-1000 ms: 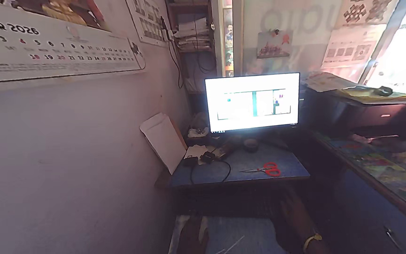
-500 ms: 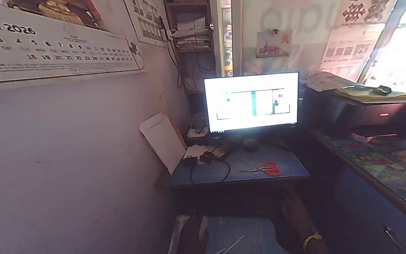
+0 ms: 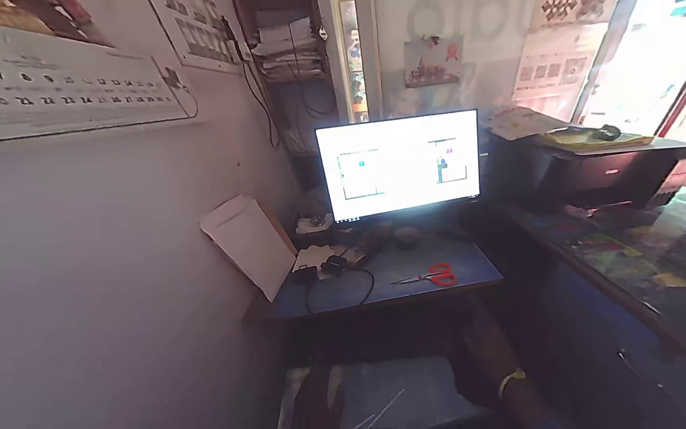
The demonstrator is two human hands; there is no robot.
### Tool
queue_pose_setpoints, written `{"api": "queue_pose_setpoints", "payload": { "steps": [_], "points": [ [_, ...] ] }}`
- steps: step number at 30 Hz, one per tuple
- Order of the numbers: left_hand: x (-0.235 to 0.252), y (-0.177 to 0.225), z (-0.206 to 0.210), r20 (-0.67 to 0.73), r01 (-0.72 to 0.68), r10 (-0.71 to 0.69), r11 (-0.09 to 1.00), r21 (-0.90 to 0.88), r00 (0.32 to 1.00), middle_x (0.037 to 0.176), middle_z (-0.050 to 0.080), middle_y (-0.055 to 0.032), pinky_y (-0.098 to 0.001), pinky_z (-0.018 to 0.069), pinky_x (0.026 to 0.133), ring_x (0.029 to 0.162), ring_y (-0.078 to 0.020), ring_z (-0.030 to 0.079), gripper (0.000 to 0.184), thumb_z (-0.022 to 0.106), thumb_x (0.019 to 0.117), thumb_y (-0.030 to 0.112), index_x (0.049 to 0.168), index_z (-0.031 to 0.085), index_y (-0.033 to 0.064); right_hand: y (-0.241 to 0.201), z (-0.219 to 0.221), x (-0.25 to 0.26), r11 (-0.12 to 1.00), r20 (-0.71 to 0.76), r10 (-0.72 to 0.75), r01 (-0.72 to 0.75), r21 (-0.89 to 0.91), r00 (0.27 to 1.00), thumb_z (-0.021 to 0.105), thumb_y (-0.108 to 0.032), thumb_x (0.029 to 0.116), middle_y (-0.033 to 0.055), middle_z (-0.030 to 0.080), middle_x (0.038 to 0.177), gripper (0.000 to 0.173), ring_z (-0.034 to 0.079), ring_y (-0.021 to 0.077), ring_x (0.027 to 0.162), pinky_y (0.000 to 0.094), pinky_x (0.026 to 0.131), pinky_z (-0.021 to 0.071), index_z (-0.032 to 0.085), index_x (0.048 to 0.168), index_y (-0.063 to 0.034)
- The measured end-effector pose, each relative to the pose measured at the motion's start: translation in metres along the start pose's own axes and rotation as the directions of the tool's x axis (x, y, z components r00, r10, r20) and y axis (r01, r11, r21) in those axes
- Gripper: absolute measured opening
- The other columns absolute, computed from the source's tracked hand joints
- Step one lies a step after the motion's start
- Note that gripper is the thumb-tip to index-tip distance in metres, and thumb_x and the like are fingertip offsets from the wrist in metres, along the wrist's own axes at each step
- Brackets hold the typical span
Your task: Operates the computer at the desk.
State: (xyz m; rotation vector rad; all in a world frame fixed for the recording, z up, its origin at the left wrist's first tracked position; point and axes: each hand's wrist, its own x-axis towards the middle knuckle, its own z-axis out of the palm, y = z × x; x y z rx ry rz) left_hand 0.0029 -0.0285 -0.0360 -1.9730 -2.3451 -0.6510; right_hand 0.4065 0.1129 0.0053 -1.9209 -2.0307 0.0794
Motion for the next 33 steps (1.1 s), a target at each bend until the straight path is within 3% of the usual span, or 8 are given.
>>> {"api": "queue_pose_setpoints", "payload": {
  "steps": [6, 10, 17, 22, 24, 28, 31, 33],
  "points": [
    [0.003, -0.003, 0.001, 0.009, -0.001, 0.001, 0.999, -0.036, 1.0, 0.154, 0.047, -0.0244, -0.0549, 0.0393, 0.116, 0.14, -0.0419, 0.049, 0.06, 0.06, 0.0974, 0.044, 0.144, 0.057, 0.0059, 0.009, 0.018, 0.004, 0.997, -0.04, -0.076, 0.075, -0.024, 0.996, 0.043, -0.041, 0.104, 0.0177, 0.049, 0.154, 0.057, 0.042, 0.0352, 0.147, 0.0509, 0.123, 0.0312, 0.054, 0.147, -0.0063],
    [0.004, -0.006, 0.005, 0.004, -0.005, 0.005, 0.999, -0.039, 1.0, 0.158, 0.043, -0.0226, -0.0547, 0.0404, 0.115, 0.139, -0.0417, 0.049, 0.059, 0.062, 0.0956, 0.042, 0.143, 0.058, 0.0074, 0.007, 0.016, 0.005, 0.997, -0.033, -0.075, 0.074, -0.031, 0.997, 0.045, -0.039, 0.1034, 0.0172, 0.051, 0.153, 0.052, 0.043, 0.0362, 0.145, 0.0505, 0.121, 0.0355, 0.058, 0.145, -0.0104],
    [0.002, -0.008, 0.009, -0.016, -0.023, 0.023, 0.999, -0.024, 1.0, 0.159, 0.041, -0.0217, -0.055, 0.0402, 0.115, 0.139, -0.0416, 0.05, 0.06, 0.06, 0.0965, 0.044, 0.144, 0.057, 0.0058, 0.007, 0.011, 0.003, 0.994, -0.05, -0.105, 0.105, -0.014, 0.993, 0.045, -0.036, 0.1028, 0.0155, 0.049, 0.155, 0.051, 0.041, 0.0369, 0.147, 0.0514, 0.121, 0.0345, 0.056, 0.147, -0.0141],
    [0.003, 0.038, -0.032, 0.036, -0.075, 0.076, 0.996, -0.041, 0.996, 0.145, 0.057, -0.023, -0.0532, 0.0401, 0.114, 0.135, -0.0402, 0.053, 0.049, 0.064, 0.0951, 0.034, 0.132, 0.066, 0.0018, 0.005, 0.009, 0.002, 0.996, 0.008, -0.09, 0.09, -0.011, 0.996, 0.046, -0.036, 0.1032, 0.0158, 0.047, 0.156, 0.051, 0.041, 0.0362, 0.147, 0.0514, 0.121, 0.0332, 0.056, 0.147, -0.011],
    [0.013, 0.06, -0.03, 0.078, -0.123, 0.122, 0.992, 0.002, 0.989, 0.143, 0.06, -0.0178, -0.0526, 0.0445, 0.111, 0.132, -0.0359, 0.057, 0.047, 0.06, 0.0974, 0.038, 0.133, 0.067, 0.0085, -0.002, 0.0, -0.002, 0.998, 0.049, -0.069, 0.069, 0.004, 0.996, 0.045, -0.035, 0.1039, 0.0206, 0.043, 0.158, 0.056, 0.038, 0.0376, 0.149, 0.0531, 0.123, 0.0303, 0.048, 0.152, -0.0048],
    [0.041, 0.076, 0.0, 0.128, -0.241, 0.245, 0.969, -0.052, 0.961, 0.161, 0.041, -0.0132, -0.0522, 0.0356, 0.119, 0.147, -0.0323, 0.042, 0.066, 0.062, 0.094, 0.049, 0.149, 0.053, 0.0139, -0.007, -0.003, 0.0, 0.997, -0.001, -0.079, 0.079, 0.027, 0.997, 0.038, -0.036, 0.1062, 0.0177, 0.037, 0.163, 0.06, 0.034, 0.0362, 0.151, 0.0534, 0.124, 0.0286, 0.037, 0.159, -0.0076],
    [0.059, 0.092, 0.01, 0.17, -0.226, 0.238, 0.97, -0.087, 0.956, 0.164, 0.036, -0.0136, -0.0549, 0.0294, 0.122, 0.15, -0.0339, 0.036, 0.082, 0.065, 0.0889, 0.058, 0.155, 0.045, 0.0155, -0.006, -0.003, 0.002, 0.995, -0.008, -0.101, 0.101, 0.02, 0.995, 0.04, -0.034, 0.1053, 0.0163, 0.035, 0.164, 0.058, 0.034, 0.0348, 0.152, 0.0521, 0.124, 0.03, 0.041, 0.157, -0.0075],
    [0.071, 0.098, 0.013, 0.187, -0.179, 0.192, 0.98, -0.087, 0.964, 0.161, 0.04, -0.0148, -0.0556, 0.0303, 0.121, 0.148, -0.035, 0.039, 0.086, 0.064, 0.0863, 0.067, 0.153, 0.049, 0.0148, -0.011, -0.007, 0.006, 0.994, -0.021, -0.102, 0.103, 0.035, 0.995, 0.047, -0.028, 0.103, 0.0176, 0.041, 0.16, 0.052, 0.043, 0.0368, 0.145, 0.0538, 0.119, 0.0377, 0.049, 0.15, -0.0065]
  ]
}}
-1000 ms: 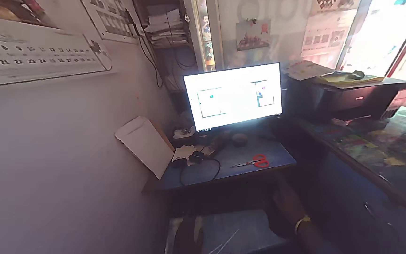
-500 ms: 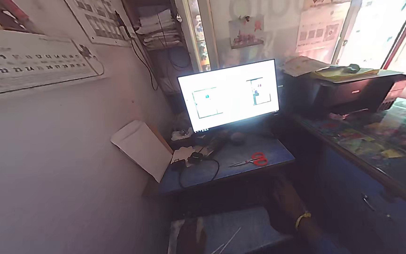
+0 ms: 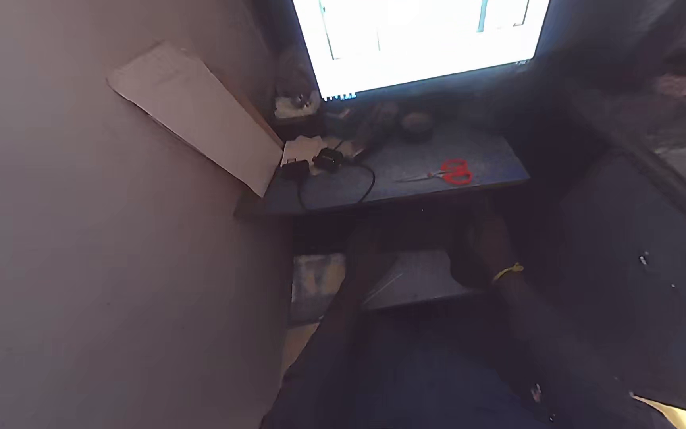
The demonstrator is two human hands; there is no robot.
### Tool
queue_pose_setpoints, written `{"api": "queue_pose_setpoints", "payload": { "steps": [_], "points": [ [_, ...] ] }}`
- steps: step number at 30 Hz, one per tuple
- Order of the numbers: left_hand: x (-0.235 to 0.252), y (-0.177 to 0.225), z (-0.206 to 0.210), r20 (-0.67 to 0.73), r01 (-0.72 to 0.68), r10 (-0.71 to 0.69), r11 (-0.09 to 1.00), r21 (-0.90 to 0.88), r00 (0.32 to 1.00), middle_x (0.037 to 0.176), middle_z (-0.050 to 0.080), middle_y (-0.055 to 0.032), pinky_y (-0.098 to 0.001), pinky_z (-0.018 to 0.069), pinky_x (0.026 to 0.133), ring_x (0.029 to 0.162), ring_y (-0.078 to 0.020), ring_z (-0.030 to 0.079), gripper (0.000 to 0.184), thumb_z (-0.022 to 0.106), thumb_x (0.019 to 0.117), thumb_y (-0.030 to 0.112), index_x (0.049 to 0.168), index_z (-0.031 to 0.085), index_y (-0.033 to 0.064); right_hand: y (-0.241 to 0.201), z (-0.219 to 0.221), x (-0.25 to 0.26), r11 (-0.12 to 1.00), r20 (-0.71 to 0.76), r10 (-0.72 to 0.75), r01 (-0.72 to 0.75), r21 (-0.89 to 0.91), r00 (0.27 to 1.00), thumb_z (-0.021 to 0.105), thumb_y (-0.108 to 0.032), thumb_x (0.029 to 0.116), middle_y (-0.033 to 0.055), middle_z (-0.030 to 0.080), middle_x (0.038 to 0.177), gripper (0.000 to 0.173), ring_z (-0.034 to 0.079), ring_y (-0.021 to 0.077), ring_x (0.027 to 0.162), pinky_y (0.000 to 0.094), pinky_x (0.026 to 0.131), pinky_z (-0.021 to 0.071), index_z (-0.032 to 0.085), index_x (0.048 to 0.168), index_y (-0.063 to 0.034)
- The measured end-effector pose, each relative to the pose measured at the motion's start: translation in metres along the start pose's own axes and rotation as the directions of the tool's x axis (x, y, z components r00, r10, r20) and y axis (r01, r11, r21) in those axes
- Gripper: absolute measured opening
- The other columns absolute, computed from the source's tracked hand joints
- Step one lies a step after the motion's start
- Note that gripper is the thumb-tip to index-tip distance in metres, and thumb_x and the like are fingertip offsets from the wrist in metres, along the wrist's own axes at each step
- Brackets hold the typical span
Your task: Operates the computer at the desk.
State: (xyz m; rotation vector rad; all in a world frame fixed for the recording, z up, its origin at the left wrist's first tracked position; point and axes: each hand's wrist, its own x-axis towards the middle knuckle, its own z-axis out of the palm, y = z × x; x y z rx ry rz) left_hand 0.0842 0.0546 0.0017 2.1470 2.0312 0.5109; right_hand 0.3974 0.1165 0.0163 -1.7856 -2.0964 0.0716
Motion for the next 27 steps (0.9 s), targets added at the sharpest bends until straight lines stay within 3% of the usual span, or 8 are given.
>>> {"api": "queue_pose_setpoints", "payload": {
  "steps": [3, 5, 7, 11, 14, 17, 20, 27],
  "points": [
    [0.009, 0.0, 0.009, -0.054, 0.05, -0.051, 0.999, -0.012, 0.997, 0.16, 0.041, -0.0166, -0.0571, 0.03, 0.121, 0.148, -0.0358, 0.039, 0.082, 0.052, 0.0927, 0.071, 0.148, 0.053, 0.0108, 0.0, -0.003, 0.0, 0.999, -0.013, -0.021, 0.021, 0.026, 1.0, 0.049, -0.028, 0.103, 0.0198, 0.05, 0.152, 0.05, 0.049, 0.0387, 0.14, 0.0573, 0.114, 0.0415, 0.052, 0.147, -0.0057],
    [0.012, 0.001, 0.014, -0.083, 0.075, -0.073, 0.997, 0.025, 0.994, 0.161, 0.04, -0.0178, -0.0582, 0.0303, 0.121, 0.148, -0.0366, 0.038, 0.077, 0.05, 0.0976, 0.062, 0.153, 0.046, 0.0091, 0.009, 0.008, -0.001, 1.0, -0.029, -0.026, 0.026, 0.012, 0.999, 0.046, -0.032, 0.1037, 0.0177, 0.045, 0.157, 0.053, 0.042, 0.0374, 0.145, 0.0564, 0.118, 0.0364, 0.049, 0.15, -0.0064],
    [0.015, 0.001, 0.019, -0.109, 0.083, -0.075, 0.994, 0.07, 0.991, 0.159, 0.042, -0.0182, -0.0569, 0.0286, 0.122, 0.149, -0.0365, 0.037, 0.071, 0.048, 0.1002, 0.056, 0.153, 0.046, 0.0078, 0.013, 0.012, -0.001, 1.0, -0.017, -0.008, 0.008, 0.003, 1.0, 0.047, -0.033, 0.1037, 0.0172, 0.044, 0.158, 0.054, 0.042, 0.0375, 0.146, 0.0571, 0.118, 0.037, 0.048, 0.151, -0.0079],
    [0.018, 0.002, 0.027, -0.167, 0.061, -0.044, 0.993, 0.099, 0.985, 0.16, 0.043, -0.0149, -0.059, 0.0283, 0.121, 0.149, -0.0355, 0.038, 0.067, 0.042, 0.1014, 0.058, 0.15, 0.052, 0.0133, 0.012, 0.012, -0.001, 1.0, 0.007, 0.028, -0.028, -0.001, 1.0, 0.048, -0.034, 0.1032, 0.0211, 0.047, 0.154, 0.054, 0.043, 0.0405, 0.144, 0.0577, 0.118, 0.036, 0.049, 0.15, -0.0085],
    [0.024, 0.01, 0.026, -0.161, 0.056, -0.04, 0.994, 0.094, 0.986, 0.162, 0.04, -0.0141, -0.0626, 0.0311, 0.118, 0.149, -0.0369, 0.037, 0.062, 0.039, 0.103, 0.058, 0.154, 0.047, 0.0243, 0.013, 0.008, 0.0, 0.998, 0.033, 0.055, -0.055, 0.014, 0.998, 0.052, -0.033, 0.1019, 0.0233, 0.047, 0.153, 0.052, 0.044, 0.0418, 0.143, 0.0577, 0.116, 0.0379, 0.053, 0.146, -0.0064],
    [0.03, 0.016, 0.024, -0.149, 0.019, -0.003, 0.994, 0.106, 0.989, 0.164, 0.037, -0.0103, -0.0628, 0.0198, 0.123, 0.154, -0.0336, 0.03, 0.058, 0.039, 0.104, 0.057, 0.155, 0.046, 0.03, 0.012, 0.011, -0.001, 0.998, 0.029, 0.066, -0.066, 0.023, 0.997, 0.052, -0.036, 0.1025, 0.0208, 0.047, 0.154, 0.054, 0.043, 0.0389, 0.145, 0.0565, 0.117, 0.0376, 0.051, 0.149, -0.0079],
    [0.034, 0.027, 0.019, -0.065, 0.04, -0.034, 0.994, 0.097, 0.997, 0.164, 0.035, -0.0133, -0.0623, 0.0141, 0.125, 0.155, -0.0345, 0.025, 0.062, 0.038, 0.1037, 0.058, 0.15, 0.052, 0.0202, 0.014, 0.009, -0.001, 0.999, 0.016, 0.05, -0.05, -0.009, 0.999, 0.051, -0.035, 0.1019, 0.0182, 0.049, 0.152, 0.051, 0.043, 0.0368, 0.144, 0.055, 0.118, 0.0379, 0.054, 0.145, -0.0071],
    [0.026, 0.055, 0.037, -0.02, -0.184, 0.185, 0.982, 0.047, 0.983, 0.166, 0.033, -0.011, -0.0582, 0.0197, 0.125, 0.155, -0.0304, 0.026, 0.062, 0.042, 0.1025, 0.056, 0.145, 0.057, 0.015, 0.017, 0.014, 0.003, 0.997, 0.025, 0.078, -0.078, 0.026, 0.997, 0.057, -0.035, 0.0994, 0.0202, 0.046, 0.154, 0.057, 0.042, 0.0385, 0.144, 0.0547, 0.116, 0.0403, 0.05, 0.15, -0.0095]
  ]
}}
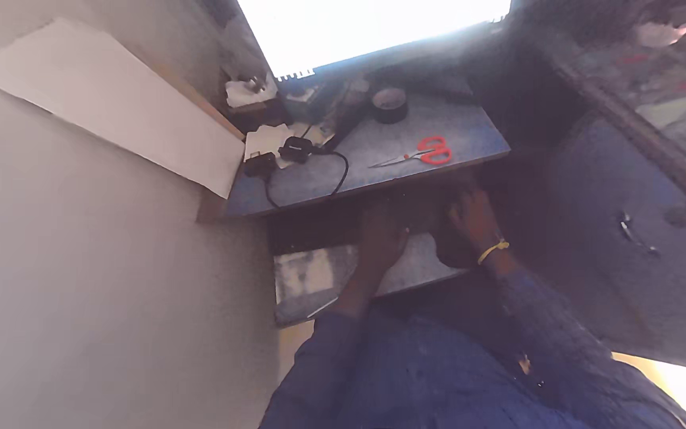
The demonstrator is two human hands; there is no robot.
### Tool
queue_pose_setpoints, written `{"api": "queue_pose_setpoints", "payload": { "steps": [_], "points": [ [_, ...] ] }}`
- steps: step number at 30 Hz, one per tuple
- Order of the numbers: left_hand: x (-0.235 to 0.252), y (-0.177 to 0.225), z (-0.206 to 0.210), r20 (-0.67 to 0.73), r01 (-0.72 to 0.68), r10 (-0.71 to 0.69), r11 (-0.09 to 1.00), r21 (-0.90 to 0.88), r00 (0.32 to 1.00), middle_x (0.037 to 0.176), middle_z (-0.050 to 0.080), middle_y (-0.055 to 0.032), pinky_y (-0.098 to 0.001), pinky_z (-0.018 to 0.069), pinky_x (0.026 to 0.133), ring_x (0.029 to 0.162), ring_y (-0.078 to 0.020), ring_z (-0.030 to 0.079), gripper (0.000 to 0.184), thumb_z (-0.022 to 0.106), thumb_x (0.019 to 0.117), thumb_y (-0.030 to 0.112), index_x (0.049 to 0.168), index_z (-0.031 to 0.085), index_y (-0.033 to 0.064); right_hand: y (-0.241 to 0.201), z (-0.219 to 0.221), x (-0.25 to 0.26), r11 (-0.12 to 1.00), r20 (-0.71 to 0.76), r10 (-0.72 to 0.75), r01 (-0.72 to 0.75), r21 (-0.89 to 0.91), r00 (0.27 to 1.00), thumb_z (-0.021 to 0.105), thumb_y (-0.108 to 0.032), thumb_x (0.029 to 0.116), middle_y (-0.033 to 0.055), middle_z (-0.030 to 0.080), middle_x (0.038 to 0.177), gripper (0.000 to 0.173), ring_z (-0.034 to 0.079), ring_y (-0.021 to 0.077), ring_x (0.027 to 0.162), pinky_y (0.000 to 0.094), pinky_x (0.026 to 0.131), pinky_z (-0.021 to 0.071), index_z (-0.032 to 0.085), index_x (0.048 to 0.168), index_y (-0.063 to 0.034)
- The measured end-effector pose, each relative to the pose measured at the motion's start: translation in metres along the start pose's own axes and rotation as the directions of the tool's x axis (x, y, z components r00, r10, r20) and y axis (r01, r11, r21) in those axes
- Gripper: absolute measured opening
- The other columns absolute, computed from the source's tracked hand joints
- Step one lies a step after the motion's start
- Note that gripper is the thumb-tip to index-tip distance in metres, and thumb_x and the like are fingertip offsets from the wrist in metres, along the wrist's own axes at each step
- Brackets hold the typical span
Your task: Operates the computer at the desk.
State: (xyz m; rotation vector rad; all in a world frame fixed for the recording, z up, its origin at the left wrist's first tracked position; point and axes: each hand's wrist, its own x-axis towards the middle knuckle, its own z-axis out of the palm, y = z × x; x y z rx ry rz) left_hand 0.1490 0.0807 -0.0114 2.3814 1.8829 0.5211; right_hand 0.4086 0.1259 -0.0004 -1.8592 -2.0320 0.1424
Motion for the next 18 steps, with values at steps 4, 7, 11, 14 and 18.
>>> {"api": "queue_pose_setpoints", "payload": {
  "steps": [4, 7, 11, 14, 18],
  "points": [
    [0.008, 0.015, 0.002, 0.029, -0.003, 0.004, 0.999, -0.033, 1.0, 0.168, 0.031, -0.0066, -0.059, 0.0181, 0.125, 0.156, -0.029, 0.024, 0.058, 0.04, 0.1031, 0.057, 0.15, 0.054, 0.025, -0.003, -0.005, 0.002, 0.999, 0.02, 0.045, -0.045, 0.024, 0.999, 0.053, -0.036, 0.1023, 0.0229, 0.046, 0.154, 0.053, 0.047, 0.0399, 0.141, 0.0555, 0.114, 0.0425, 0.053, 0.147, -0.0082],
    [0.011, 0.021, 0.002, 0.004, -0.029, 0.029, 0.998, -0.057, 1.0, 0.166, 0.033, -0.009, -0.0608, 0.0177, 0.125, 0.156, -0.0301, 0.025, 0.057, 0.04, 0.1036, 0.055, 0.152, 0.051, 0.026, -0.002, -0.004, 0.001, 0.999, 0.012, 0.035, -0.035, 0.04, 0.999, 0.053, -0.036, 0.1019, 0.0242, 0.049, 0.151, 0.053, 0.048, 0.0412, 0.14, 0.0557, 0.114, 0.0422, 0.054, 0.147, -0.0072],
    [0.011, 0.031, -0.004, -0.077, -0.091, 0.084, 0.99, -0.105, 0.994, 0.162, 0.04, -0.0107, -0.0608, 0.025, 0.122, 0.151, -0.0328, 0.034, 0.047, 0.049, 0.1029, 0.045, 0.145, 0.059, 0.0271, -0.007, -0.014, -0.002, 0.999, 0.05, -0.017, 0.016, 0.029, 0.999, 0.055, -0.033, 0.1007, 0.0219, 0.053, 0.148, 0.049, 0.05, 0.0387, 0.138, 0.0543, 0.114, 0.0427, 0.059, 0.14, -0.0035],
    [0.008, 0.028, -0.001, -0.128, -0.17, 0.167, 0.985, -0.013, 0.978, 0.16, 0.044, -0.0124, -0.0621, 0.0245, 0.122, 0.15, -0.0365, 0.036, 0.049, 0.045, 0.103, 0.052, 0.143, 0.06, 0.0268, -0.013, -0.024, -0.004, 0.998, 0.024, -0.062, 0.062, 0.02, 0.998, 0.045, -0.034, 0.1035, 0.0181, 0.054, 0.148, 0.049, 0.049, 0.0336, 0.14, 0.0503, 0.118, 0.0402, 0.059, 0.141, -0.0055],
    [0.007, 0.03, 0.006, -0.142, -0.12, 0.121, 0.993, 0.012, 0.982, 0.16, 0.044, -0.0089, -0.0592, 0.0269, 0.122, 0.15, -0.0327, 0.037, 0.054, 0.045, 0.1012, 0.057, 0.141, 0.062, 0.0255, -0.005, -0.007, 0.003, 0.996, -0.079, -0.085, 0.084, -0.017, 0.993, 0.04, -0.037, 0.1038, 0.0158, 0.052, 0.152, 0.052, 0.047, 0.0306, 0.143, 0.0474, 0.119, 0.0393, 0.057, 0.144, -0.0099]
  ]
}}
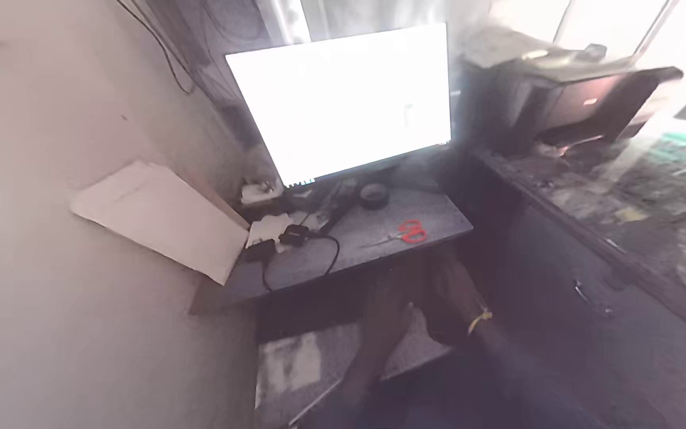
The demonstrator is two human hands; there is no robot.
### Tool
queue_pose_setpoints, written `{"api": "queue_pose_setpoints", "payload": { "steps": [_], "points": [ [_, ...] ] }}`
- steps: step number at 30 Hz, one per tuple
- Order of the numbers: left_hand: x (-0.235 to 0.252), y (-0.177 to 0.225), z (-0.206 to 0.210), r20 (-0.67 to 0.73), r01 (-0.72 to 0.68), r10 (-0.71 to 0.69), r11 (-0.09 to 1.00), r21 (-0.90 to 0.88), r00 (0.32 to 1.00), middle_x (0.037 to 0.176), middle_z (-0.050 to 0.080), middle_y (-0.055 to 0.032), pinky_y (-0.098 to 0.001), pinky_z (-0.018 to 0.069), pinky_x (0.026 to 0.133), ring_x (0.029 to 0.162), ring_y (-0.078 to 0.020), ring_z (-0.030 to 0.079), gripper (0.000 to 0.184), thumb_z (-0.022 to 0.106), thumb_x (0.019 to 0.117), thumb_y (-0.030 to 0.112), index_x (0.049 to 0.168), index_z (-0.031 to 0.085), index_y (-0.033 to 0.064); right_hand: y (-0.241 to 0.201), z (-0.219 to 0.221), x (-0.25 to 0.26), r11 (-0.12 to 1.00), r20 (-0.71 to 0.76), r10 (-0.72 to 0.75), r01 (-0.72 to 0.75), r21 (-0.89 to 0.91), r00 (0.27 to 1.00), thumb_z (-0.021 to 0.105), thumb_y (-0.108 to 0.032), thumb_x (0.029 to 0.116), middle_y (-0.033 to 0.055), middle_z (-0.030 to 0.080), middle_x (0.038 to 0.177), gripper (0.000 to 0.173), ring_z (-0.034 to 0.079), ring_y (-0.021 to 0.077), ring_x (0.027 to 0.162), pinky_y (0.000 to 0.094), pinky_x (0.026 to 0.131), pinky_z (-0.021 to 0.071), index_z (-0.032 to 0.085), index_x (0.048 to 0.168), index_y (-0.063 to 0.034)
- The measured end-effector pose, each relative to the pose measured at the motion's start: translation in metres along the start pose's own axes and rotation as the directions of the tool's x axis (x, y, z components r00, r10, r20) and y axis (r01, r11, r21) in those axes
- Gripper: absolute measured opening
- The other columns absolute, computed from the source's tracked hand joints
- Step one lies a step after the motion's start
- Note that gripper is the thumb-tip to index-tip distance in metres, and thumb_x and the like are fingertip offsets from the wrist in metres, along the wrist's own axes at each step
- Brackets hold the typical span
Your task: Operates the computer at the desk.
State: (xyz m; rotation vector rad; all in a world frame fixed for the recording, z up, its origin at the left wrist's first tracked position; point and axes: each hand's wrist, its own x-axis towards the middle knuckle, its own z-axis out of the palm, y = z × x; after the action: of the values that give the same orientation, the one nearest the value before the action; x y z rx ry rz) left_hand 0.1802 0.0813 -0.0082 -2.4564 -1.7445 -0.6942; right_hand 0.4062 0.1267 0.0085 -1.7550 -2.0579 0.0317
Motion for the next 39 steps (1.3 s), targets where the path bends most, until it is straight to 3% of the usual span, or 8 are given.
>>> {"api": "queue_pose_setpoints", "payload": {
  "steps": [3, 6, 10, 20, 25, 30, 36, 39],
  "points": [
    [-0.005, 0.013, 0.001, -0.004, -0.068, 0.068, 0.997, -0.04, 0.998, 0.156, 0.048, -0.0136, -0.058, 0.0307, 0.121, 0.147, -0.0355, 0.041, 0.05, 0.049, 0.1012, 0.048, 0.139, 0.064, 0.0196, -0.002, -0.001, -0.005, 0.999, 0.027, 0.051, -0.051, -0.012, 0.998, 0.042, -0.037, 0.1035, 0.0187, 0.051, 0.152, 0.053, 0.047, 0.0341, 0.142, 0.0495, 0.118, 0.0394, 0.055, 0.146, -0.0085],
    [-0.011, 0.027, 0.004, 0.067, -0.095, 0.097, 0.995, -0.034, 0.993, 0.156, 0.05, -0.0054, -0.057, 0.0311, 0.12, 0.147, -0.0302, 0.042, 0.046, 0.048, 0.1021, 0.045, 0.141, 0.063, 0.0243, -0.002, -0.001, -0.005, 0.998, 0.015, 0.059, -0.059, -0.001, 0.998, 0.046, -0.038, 0.1027, 0.0186, 0.048, 0.155, 0.054, 0.046, 0.0341, 0.144, 0.0484, 0.119, 0.038, 0.054, 0.148, -0.0088],
    [-0.013, 0.032, 0.003, 0.137, -0.105, 0.107, 0.994, -0.022, 0.985, 0.16, 0.045, -0.0032, -0.0583, 0.0264, 0.123, 0.15, -0.0287, 0.037, 0.05, 0.043, 0.1038, 0.046, 0.148, 0.055, 0.0269, -0.001, -0.001, -0.004, 0.996, 0.072, 0.091, -0.09, -0.018, 0.993, 0.048, -0.038, 0.102, 0.0198, 0.048, 0.154, 0.056, 0.045, 0.035, 0.144, 0.0485, 0.119, 0.0373, 0.052, 0.149, -0.0073],
    [-0.013, 0.031, 0.007, 0.137, -0.072, 0.088, 0.991, -0.116, 0.987, 0.163, 0.04, -0.0028, -0.0593, 0.0213, 0.124, 0.153, -0.0282, 0.031, 0.053, 0.041, 0.104, 0.053, 0.146, 0.059, 0.0257, 0.005, 0.008, 0.0, 0.998, 0.036, 0.065, -0.065, -0.007, 0.997, 0.049, -0.035, 0.1008, 0.0145, 0.046, 0.157, 0.055, 0.043, 0.032, 0.147, 0.0487, 0.12, 0.0369, 0.05, 0.152, -0.013],
    [-0.015, 0.037, -0.015, 0.007, -0.048, 0.052, 0.954, -0.297, 0.999, 0.156, 0.049, -0.012, -0.0531, 0.0373, 0.117, 0.144, -0.0298, 0.045, 0.044, 0.061, 0.0973, 0.037, 0.14, 0.064, 0.028, -0.003, 0.003, -0.004, 0.997, 0.03, 0.042, -0.044, 0.058, 0.999, 0.051, -0.038, 0.101, 0.013, 0.05, 0.154, 0.053, 0.045, 0.0298, 0.144, 0.0476, 0.12, 0.0379, 0.054, 0.149, -0.0142],
    [-0.015, 0.028, 0.008, 0.182, -0.087, 0.099, 0.993, -0.074, 0.978, 0.166, 0.035, -0.0004, -0.0613, 0.0211, 0.123, 0.156, -0.0276, 0.026, 0.053, 0.039, 0.1048, 0.053, 0.149, 0.054, 0.027, -0.004, 0.0, -0.005, 0.999, 0.009, 0.039, -0.039, 0.026, 0.999, 0.051, -0.035, 0.0999, 0.0165, 0.049, 0.154, 0.054, 0.045, 0.0318, 0.145, 0.0469, 0.12, 0.0374, 0.056, 0.147, -0.0095],
    [-0.011, 0.011, -0.072, 0.29, 0.213, -0.162, 0.965, -0.151, 0.943, 0.167, 0.032, -0.0078, -0.0583, 0.0132, 0.126, 0.156, -0.0316, 0.023, 0.054, 0.045, 0.1049, 0.046, 0.154, 0.048, 0.0235, 0.002, 0.009, -0.005, 0.999, -0.064, -0.007, 0.009, 0.03, 0.998, 0.052, -0.033, 0.0982, 0.018, 0.051, 0.153, 0.053, 0.049, 0.0359, 0.142, 0.0509, 0.117, 0.04, 0.058, 0.144, -0.0078],
    [-0.035, -0.028, -0.092, 0.171, 0.422, -0.403, 0.901, -0.099, 0.899, 0.161, 0.042, -0.0151, -0.0545, 0.0289, 0.123, 0.149, -0.0352, 0.038, 0.054, 0.047, 0.1051, 0.042, 0.154, 0.048, 0.0173, 0.002, 0.009, -0.008, 1.0, -0.059, -0.01, 0.01, 0.015, 0.998, 0.05, -0.034, 0.0997, 0.0174, 0.052, 0.152, 0.053, 0.049, 0.0355, 0.141, 0.0503, 0.117, 0.0406, 0.057, 0.145, -0.0085]
  ]
}}
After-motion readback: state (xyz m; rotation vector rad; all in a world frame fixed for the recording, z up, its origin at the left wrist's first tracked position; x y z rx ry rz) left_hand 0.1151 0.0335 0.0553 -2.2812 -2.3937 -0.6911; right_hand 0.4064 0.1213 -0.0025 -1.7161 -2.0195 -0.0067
